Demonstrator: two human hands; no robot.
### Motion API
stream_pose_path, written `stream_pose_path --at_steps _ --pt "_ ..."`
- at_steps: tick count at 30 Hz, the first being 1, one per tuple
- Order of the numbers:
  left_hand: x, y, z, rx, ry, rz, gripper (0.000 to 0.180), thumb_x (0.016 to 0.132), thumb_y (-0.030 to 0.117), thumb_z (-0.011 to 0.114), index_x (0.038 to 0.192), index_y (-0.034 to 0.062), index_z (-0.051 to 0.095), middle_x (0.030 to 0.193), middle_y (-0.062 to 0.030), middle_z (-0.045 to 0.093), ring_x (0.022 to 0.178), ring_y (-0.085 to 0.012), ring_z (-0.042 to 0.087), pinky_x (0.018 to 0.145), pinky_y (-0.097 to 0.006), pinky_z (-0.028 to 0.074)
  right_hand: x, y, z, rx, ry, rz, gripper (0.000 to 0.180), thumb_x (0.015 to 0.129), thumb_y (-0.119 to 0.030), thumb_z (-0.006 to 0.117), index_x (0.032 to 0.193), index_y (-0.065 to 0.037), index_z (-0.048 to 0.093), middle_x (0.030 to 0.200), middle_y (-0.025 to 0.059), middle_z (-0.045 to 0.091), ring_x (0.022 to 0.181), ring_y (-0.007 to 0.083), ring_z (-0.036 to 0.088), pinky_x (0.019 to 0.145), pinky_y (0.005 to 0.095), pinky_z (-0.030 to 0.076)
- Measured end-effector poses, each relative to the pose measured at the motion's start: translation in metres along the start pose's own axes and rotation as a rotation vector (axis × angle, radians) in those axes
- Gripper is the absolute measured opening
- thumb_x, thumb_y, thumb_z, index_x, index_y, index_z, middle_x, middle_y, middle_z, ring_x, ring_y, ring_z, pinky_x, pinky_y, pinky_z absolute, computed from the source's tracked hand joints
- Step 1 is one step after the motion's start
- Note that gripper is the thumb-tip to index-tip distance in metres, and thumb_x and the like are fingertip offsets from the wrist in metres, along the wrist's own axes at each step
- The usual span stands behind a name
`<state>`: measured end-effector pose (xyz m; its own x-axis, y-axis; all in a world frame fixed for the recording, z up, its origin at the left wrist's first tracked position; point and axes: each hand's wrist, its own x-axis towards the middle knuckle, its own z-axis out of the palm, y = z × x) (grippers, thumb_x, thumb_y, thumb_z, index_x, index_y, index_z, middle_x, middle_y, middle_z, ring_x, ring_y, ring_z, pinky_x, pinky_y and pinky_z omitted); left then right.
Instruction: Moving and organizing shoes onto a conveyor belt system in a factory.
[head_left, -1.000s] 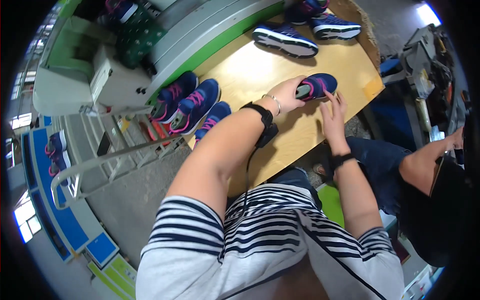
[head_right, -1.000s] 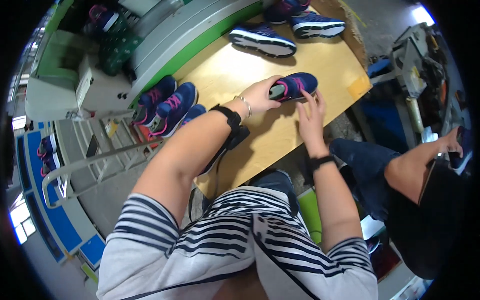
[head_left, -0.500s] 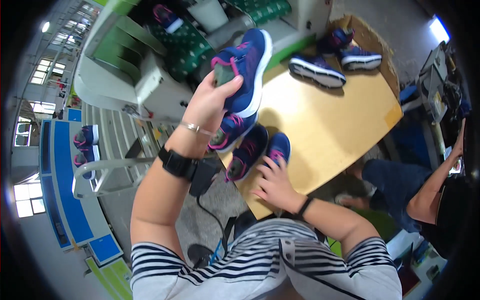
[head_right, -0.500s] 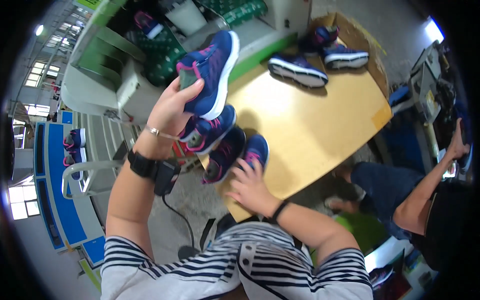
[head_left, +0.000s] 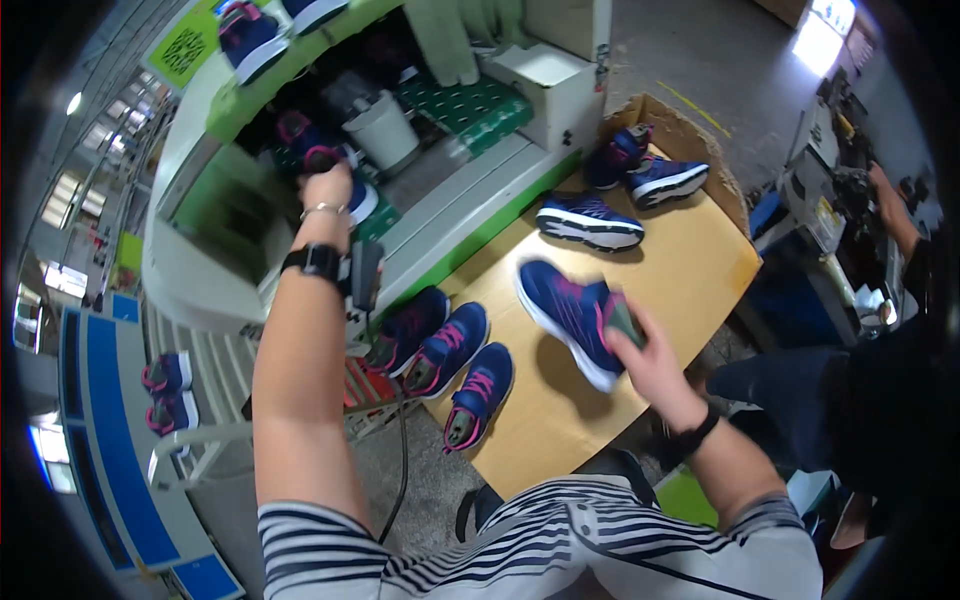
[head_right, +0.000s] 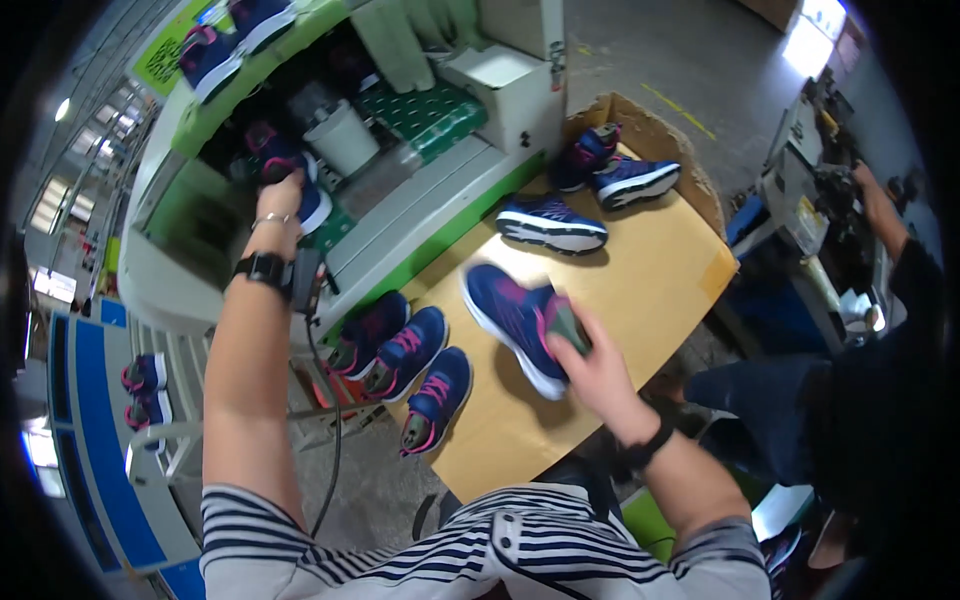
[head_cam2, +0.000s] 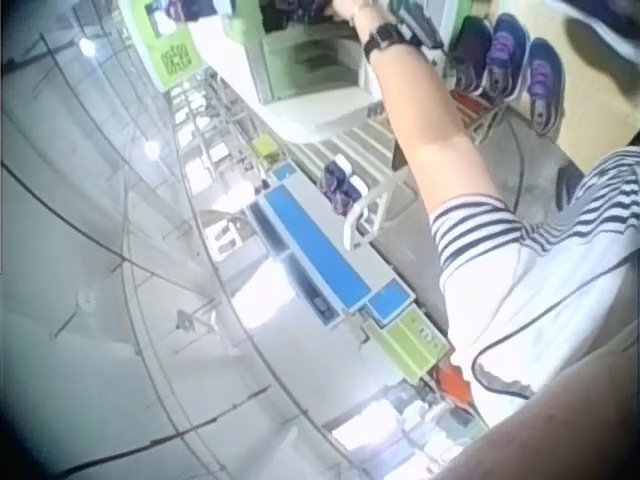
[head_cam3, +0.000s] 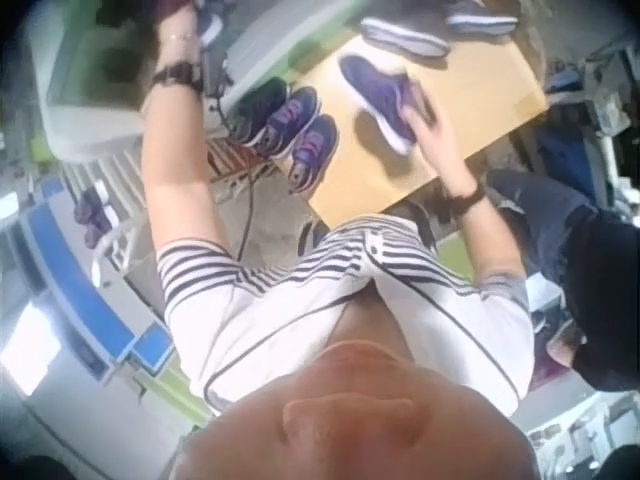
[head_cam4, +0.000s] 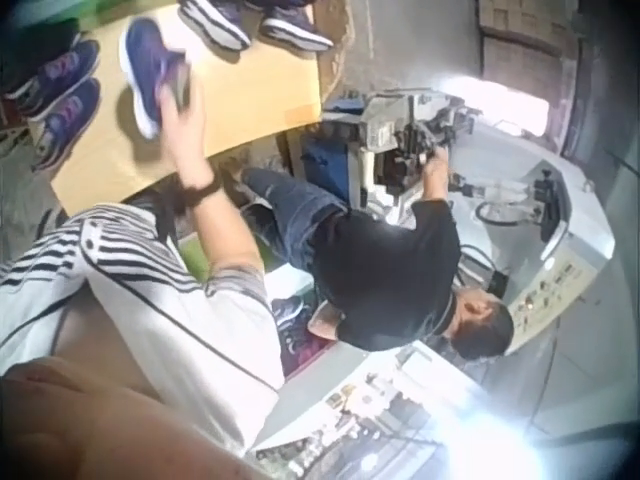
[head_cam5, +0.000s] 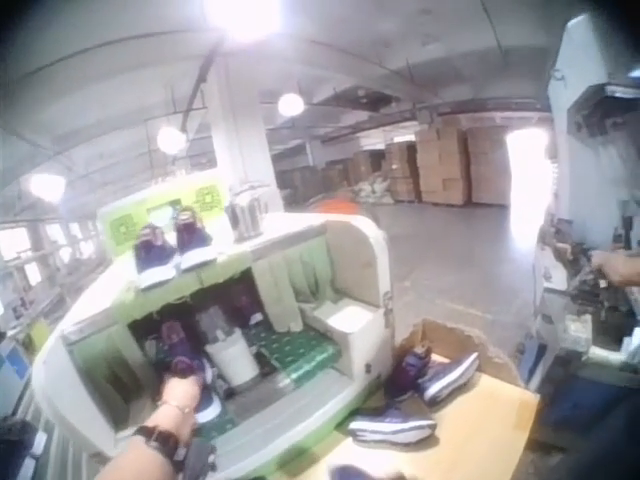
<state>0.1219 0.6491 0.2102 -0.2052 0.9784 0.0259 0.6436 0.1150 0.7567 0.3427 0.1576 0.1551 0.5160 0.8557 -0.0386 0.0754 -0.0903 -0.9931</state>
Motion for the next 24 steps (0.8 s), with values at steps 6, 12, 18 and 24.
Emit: stream_pose_path --at_steps 6,12,18,24 --pt "-0.093 0.001 0.000 -0.552 0.066 0.409 0.079 0.094 0.034 0.065 0.151 -0.0033 0.026 0.150 -0.0199 0.039 0.136 -0.0280 0.040 0.113 -0.034 0.029 0.229 -0.127 0.066 -0.290 0.257 -0.719 0.051 0.083 -0.017 0.068 0.130 -0.002 0.055 0.119 0.0238 0.063 0.108 0.0396 0.061 0.092 0.0434 0.050" --pt "-0.231 -0.032 -0.030 -0.013 -0.225 0.696 0.070 0.093 0.011 0.061 0.151 0.0013 0.024 0.156 -0.0150 0.024 0.139 -0.0321 0.036 0.113 -0.044 0.030 0.372 -0.059 0.139 -0.499 0.331 -0.676 0.063 0.084 -0.011 0.065 0.143 -0.005 0.041 0.126 0.0239 0.053 0.114 0.0431 0.053 0.098 0.0474 0.045" --pt "-0.313 -0.174 -0.134 0.115 -0.297 0.294 0.047 0.089 0.001 0.061 0.135 -0.0013 0.048 0.151 -0.0172 0.030 0.125 -0.0295 0.049 0.102 -0.037 0.044 0.255 0.033 0.022 -0.744 0.265 -0.634 0.090 0.074 -0.038 0.082 0.146 -0.007 0.036 0.121 0.0214 0.058 0.115 0.0405 0.054 0.100 0.0447 0.042" --pt "-0.346 -0.168 -0.111 0.100 -0.555 0.264 0.037 0.089 0.002 0.061 0.126 -0.0005 0.056 0.131 -0.0156 0.054 0.115 -0.0283 0.057 0.101 -0.037 0.044 0.157 0.111 -0.040 -0.930 0.074 0.059 0.109 0.060 -0.032 0.089 0.150 -0.010 0.033 0.111 0.0193 0.062 0.105 0.0377 0.060 0.092 0.0449 0.046"
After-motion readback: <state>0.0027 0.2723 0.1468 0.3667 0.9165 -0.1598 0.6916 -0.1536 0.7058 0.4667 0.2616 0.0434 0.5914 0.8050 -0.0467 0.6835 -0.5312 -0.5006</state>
